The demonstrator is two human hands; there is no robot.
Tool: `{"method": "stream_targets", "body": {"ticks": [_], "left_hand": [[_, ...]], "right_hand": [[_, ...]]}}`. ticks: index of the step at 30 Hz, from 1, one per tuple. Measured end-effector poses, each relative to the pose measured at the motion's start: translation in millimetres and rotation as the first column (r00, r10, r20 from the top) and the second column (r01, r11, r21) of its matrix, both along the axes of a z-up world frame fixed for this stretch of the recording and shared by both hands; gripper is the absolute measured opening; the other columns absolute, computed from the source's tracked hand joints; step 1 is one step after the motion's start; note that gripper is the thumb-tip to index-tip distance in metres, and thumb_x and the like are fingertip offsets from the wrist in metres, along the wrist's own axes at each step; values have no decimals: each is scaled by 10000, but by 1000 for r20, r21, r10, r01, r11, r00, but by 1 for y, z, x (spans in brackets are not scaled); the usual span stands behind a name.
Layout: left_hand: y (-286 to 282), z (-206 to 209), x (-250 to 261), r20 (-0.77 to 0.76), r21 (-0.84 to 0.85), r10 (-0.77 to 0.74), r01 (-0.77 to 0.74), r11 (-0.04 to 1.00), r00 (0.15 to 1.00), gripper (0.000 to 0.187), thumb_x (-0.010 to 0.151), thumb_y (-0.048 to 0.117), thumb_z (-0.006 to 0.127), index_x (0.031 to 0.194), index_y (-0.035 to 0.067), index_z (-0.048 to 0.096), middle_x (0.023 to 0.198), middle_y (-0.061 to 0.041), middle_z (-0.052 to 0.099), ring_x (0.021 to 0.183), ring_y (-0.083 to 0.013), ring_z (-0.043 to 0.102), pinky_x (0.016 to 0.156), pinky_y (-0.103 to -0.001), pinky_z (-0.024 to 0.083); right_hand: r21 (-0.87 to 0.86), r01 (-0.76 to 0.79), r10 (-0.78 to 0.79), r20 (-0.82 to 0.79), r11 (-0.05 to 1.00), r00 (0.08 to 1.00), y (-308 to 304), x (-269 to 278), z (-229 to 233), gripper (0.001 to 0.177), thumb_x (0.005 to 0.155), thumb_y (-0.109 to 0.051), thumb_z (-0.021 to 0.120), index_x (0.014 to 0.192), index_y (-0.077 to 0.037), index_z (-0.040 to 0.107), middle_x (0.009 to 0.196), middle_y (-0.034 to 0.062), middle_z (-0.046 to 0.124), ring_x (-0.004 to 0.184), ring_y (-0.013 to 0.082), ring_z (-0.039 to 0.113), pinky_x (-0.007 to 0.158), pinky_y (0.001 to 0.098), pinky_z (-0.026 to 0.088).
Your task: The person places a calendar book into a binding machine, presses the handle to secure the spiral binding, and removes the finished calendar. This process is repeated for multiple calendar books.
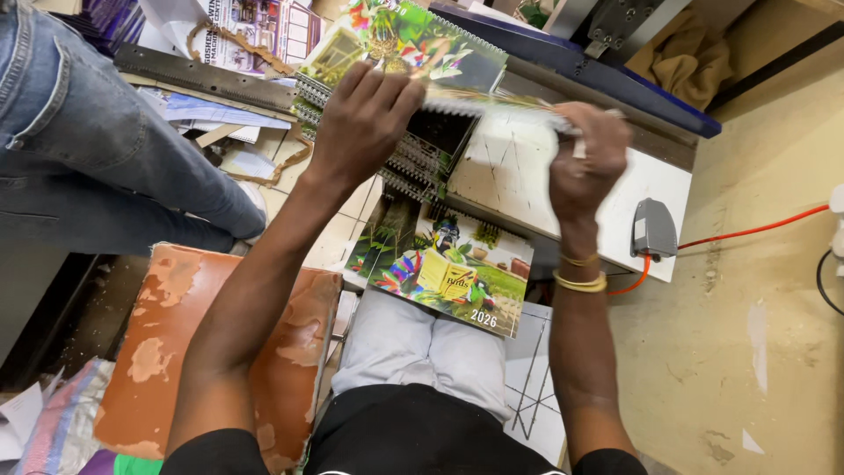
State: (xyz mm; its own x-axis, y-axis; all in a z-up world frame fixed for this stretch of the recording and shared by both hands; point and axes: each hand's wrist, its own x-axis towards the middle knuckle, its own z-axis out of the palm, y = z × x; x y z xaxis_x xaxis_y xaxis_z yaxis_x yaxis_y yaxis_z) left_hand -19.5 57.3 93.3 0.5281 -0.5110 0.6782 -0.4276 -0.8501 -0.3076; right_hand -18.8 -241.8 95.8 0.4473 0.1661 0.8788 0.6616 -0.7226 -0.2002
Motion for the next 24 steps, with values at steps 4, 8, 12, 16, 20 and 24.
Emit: {"method": "stream_targets", "body": {"ticks": [4, 8, 12, 16, 20, 24], "left_hand": [[-50, 30, 32, 121, -94, -218, 229, 969, 968, 298, 999, 106, 743, 1278, 100, 638, 1096, -80, 703, 917, -218, 641, 929, -372, 522], [-126, 50, 46, 206, -102, -363, 388, 916, 909, 271, 977, -32, 607, 1219, 92, 601, 943, -62, 555, 797, -218, 501, 785, -342, 440], [-196, -3, 70, -21, -175, -490, 479, 860, 872, 332, 909, -58, 604, 1183, 128, 625, 1001, -80, 582, 898, -245, 538, 858, -406, 459], [-221, -47, 85, -226, -218, -500, 457, 862, 836, 485, 844, -176, 525, 1205, 131, 630, 984, -73, 576, 883, -237, 532, 813, -390, 465], [-224, -51, 90, -228, -242, -474, 422, 874, 851, 425, 941, -91, 489, 1257, 137, 659, 982, -68, 563, 864, -206, 508, 791, -370, 462], [-217, -40, 87, -163, -307, -547, 485, 819, 821, 265, 1078, 275, 630, 1336, 216, 628, 969, -70, 503, 836, -232, 467, 729, -382, 449]], "right_hand": [[-158, 165, -152, 90, 974, 984, -61, -26, 55, 81, 1102, -68, 734, 1061, -2, 756, 977, 125, 732, 903, 293, 624, 863, 436, 467], [-227, 252, -246, 54, 941, 968, -137, -47, 59, 129, 1069, -1, 863, 1104, 30, 743, 1059, 164, 728, 962, 362, 602, 925, 448, 407], [-377, 354, -440, -171, 856, 882, -201, -46, 7, 165, 946, -52, 869, 1089, -62, 786, 1022, 84, 761, 954, 299, 667, 933, 434, 441], [-230, 295, -355, -291, 927, 888, -216, -46, -27, 271, 950, 73, 774, 1183, -31, 683, 1095, 145, 693, 966, 339, 652, 883, 452, 483], [-247, 275, -317, -150, 929, 937, -202, -39, -20, 211, 998, -29, 808, 1157, -47, 670, 1080, 119, 708, 948, 329, 613, 974, 462, 439], [-129, 150, -171, -177, 980, 969, -189, -27, -11, 64, 1052, -36, 761, 1020, -43, 705, 1062, 111, 728, 983, 295, 636, 955, 428, 431]]}}
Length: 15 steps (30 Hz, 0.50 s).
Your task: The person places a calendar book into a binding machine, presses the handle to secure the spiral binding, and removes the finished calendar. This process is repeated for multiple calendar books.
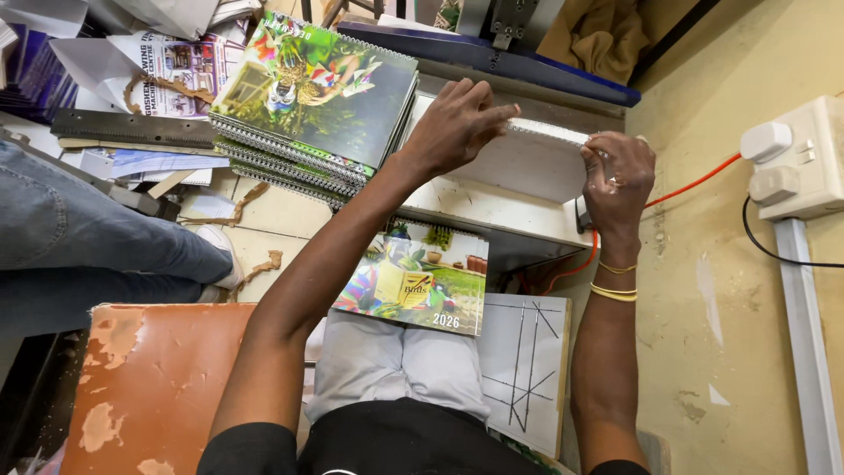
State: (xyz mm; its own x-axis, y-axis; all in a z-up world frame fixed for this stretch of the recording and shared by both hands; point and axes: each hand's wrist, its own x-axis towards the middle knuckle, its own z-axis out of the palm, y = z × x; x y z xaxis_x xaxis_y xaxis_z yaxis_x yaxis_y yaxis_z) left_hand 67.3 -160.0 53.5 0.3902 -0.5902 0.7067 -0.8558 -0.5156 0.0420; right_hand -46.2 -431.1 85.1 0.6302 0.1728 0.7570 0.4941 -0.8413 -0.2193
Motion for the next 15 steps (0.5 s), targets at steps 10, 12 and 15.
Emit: {"method": "stream_targets", "body": {"ticks": [10, 12, 15], "left_hand": [[-5, -18, 1, 155, -53, -1, 10, 999, 988, 339, 971, -18, 624, 1213, 204, 708, 1130, -52, 754, 881, -209, 701, 749, -359, 568], [-7, -16, -1, 136, -50, 0, 6, 999, 991, 291, 958, -17, 618, 1160, 175, 702, 1058, -53, 750, 833, -208, 685, 734, -362, 559], [-9, -4, -12, 58, -55, 13, -10, 998, 998, 138, 991, 91, 616, 1070, 167, 700, 963, -55, 751, 845, -216, 718, 817, -372, 560]], "right_hand": [[-54, -14, 16, 33, 998, 999, -7, 3, -12, 146, 1024, 46, 826, 1069, -19, 703, 1065, 117, 747, 947, 290, 658, 864, 409, 459], [-55, -13, 15, 32, 998, 999, -8, 2, -13, 165, 1008, 79, 821, 1061, -26, 705, 1052, 110, 752, 932, 285, 662, 867, 405, 466], [-25, -41, 42, 36, 999, 998, -26, -1, -16, 100, 1007, -41, 840, 1015, -56, 741, 996, 86, 762, 902, 305, 677, 878, 404, 481]]}}
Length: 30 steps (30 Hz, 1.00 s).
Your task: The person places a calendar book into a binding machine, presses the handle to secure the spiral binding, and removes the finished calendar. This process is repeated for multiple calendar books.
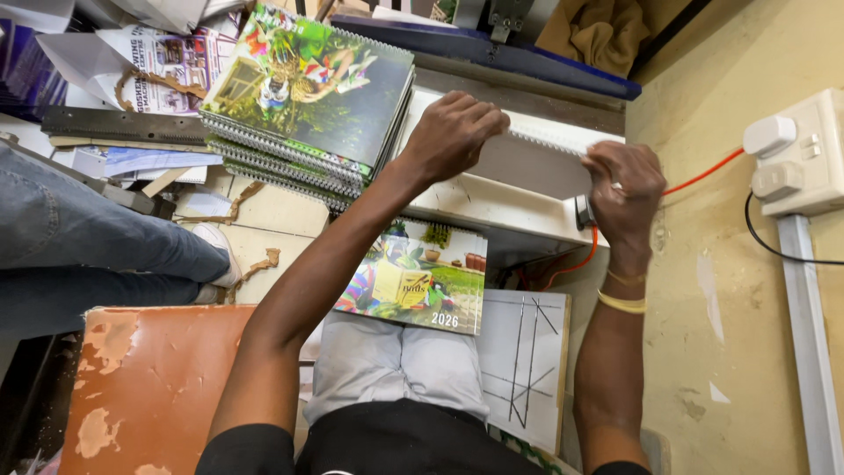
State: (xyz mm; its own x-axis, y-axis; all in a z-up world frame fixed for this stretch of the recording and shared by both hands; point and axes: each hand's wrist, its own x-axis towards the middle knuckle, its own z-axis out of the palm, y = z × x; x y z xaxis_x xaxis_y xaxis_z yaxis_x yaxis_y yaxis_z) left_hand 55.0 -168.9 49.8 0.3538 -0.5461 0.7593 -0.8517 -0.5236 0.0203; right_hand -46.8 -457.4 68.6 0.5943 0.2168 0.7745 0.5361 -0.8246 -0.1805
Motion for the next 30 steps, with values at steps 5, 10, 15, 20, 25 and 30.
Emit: {"method": "stream_targets", "body": {"ticks": [5, 10, 15, 20, 25, 30], "left_hand": [[-13, 37, 3, -93, -66, -11, 5, 998, 996, 84, 1017, 100, 596, 985, 121, 672, 876, -49, 711, 747, -225, 636, 720, -380, 492], [-60, -75, 99, -280, 156, 359, -327, 932, 890, 280, 725, -191, 567, 807, 36, 709, 805, -151, 716, 794, -369, 662, 757, -495, 527], [-65, -169, 155, -285, 361, 537, -430, 827, 794, 101, 868, 10, 663, 855, 42, 758, 1038, -159, 709, 1034, -337, 602, 923, -507, 503], [-66, -199, 198, -210, 355, 681, -594, 721, 701, 106, 838, 71, 722, 789, 150, 773, 1011, -93, 677, 766, -252, 662, 672, -387, 535], [-76, -194, 189, -325, 294, 700, -635, 714, 637, 295, 842, 6, 653, 1116, 114, 632, 794, -37, 672, 578, -173, 579, 461, -332, 430], [-62, -209, 169, -396, 283, 576, -502, 818, 715, 523, 832, -31, 563, 1354, -25, 554, 1412, -198, 567, 1327, -349, 516, 1119, -476, 410]], "right_hand": [[-70, 40, -43, -34, 997, 999, 14, 7, 39, 154, 1053, 65, 849, 1076, -15, 720, 1007, 123, 743, 876, 250, 599, 853, 377, 427], [-82, 321, -315, -524, 944, 791, 20, 125, -49, 61, 966, -93, 728, 940, -139, 757, 896, 32, 781, 818, 160, 656, 896, 353, 479], [-87, 307, -303, -553, 948, 776, 13, 191, -152, 53, 915, -158, 756, 863, -167, 765, 947, 53, 736, 867, 242, 633, 759, 390, 499], [-193, 375, -421, -384, 907, 822, 24, 232, -168, 125, 887, -300, 785, 874, -182, 821, 898, 40, 589, 899, 288, 490, 782, 447, 396], [-51, 367, -369, -227, 929, 901, 33, 272, -186, 149, 795, -108, 655, 652, -146, 678, 701, 87, 644, 636, 278, 559, 562, 454, 389], [-37, 431, -430, -189, 902, 883, 38, 281, -202, 174, 855, -185, 725, 691, -151, 680, 622, 125, 646, 535, 340, 611, 466, 486, 381]]}}
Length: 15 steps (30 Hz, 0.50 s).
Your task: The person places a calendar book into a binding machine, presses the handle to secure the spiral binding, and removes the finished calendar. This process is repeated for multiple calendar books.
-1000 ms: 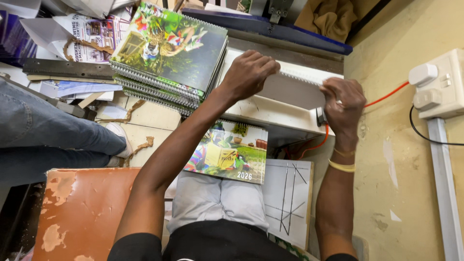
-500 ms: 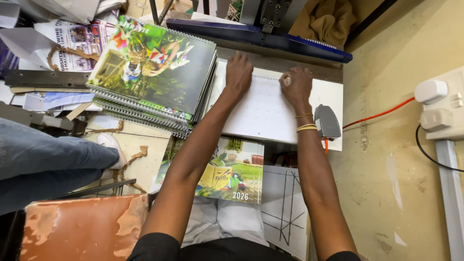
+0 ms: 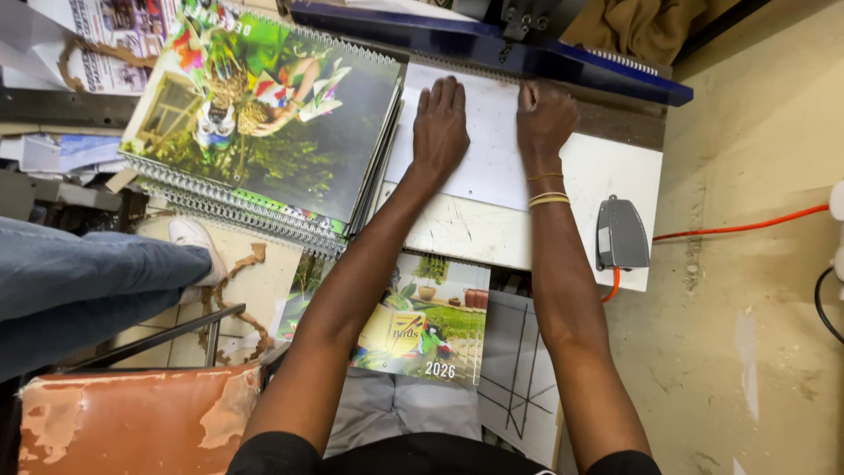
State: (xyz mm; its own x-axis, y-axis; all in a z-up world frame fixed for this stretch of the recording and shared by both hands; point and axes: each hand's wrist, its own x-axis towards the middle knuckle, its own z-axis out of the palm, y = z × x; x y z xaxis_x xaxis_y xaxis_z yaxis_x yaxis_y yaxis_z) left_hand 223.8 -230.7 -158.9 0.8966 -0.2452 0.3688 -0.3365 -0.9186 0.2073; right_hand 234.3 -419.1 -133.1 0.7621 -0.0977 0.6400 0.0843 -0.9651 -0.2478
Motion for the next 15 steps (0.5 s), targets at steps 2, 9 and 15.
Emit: {"method": "stream_targets", "body": {"ticks": [2, 9, 15], "left_hand": [[0, 3, 0, -30, -48, -9, 8, 999, 1000, 595, 871, -24, 520, 1464, -53, 465, 1499, -226, 511, 1412, -360, 463, 1219, -489, 342], [4, 14, 10, -192, -121, -7, -16, 993, 981, 574, 1028, 224, 334, 1559, 8, 373, 1634, -193, 362, 1539, -352, 274, 1274, -500, 133], [13, 42, 4, -236, -24, 110, -119, 993, 965, 562, 1063, 372, 397, 1556, 103, 371, 1602, -258, 328, 1518, -419, 264, 1259, -542, 170]], "right_hand": [[-24, 14, -13, 30, 1000, 999, 9, -10, 6, 206, 897, -217, 754, 724, -127, 688, 661, 133, 675, 577, 380, 637, 487, 496, 426], [82, -201, 213, -179, 976, 961, 55, -41, 31, 409, 1015, -241, 569, 1328, 17, 613, 1362, 241, 531, 1293, 425, 465, 1104, 545, 404], [-28, -70, 58, -289, 997, 955, 66, -46, 35, 484, 1034, -372, 496, 1401, -82, 618, 1388, 317, 482, 1330, 474, 385, 1169, 579, 243]]}}
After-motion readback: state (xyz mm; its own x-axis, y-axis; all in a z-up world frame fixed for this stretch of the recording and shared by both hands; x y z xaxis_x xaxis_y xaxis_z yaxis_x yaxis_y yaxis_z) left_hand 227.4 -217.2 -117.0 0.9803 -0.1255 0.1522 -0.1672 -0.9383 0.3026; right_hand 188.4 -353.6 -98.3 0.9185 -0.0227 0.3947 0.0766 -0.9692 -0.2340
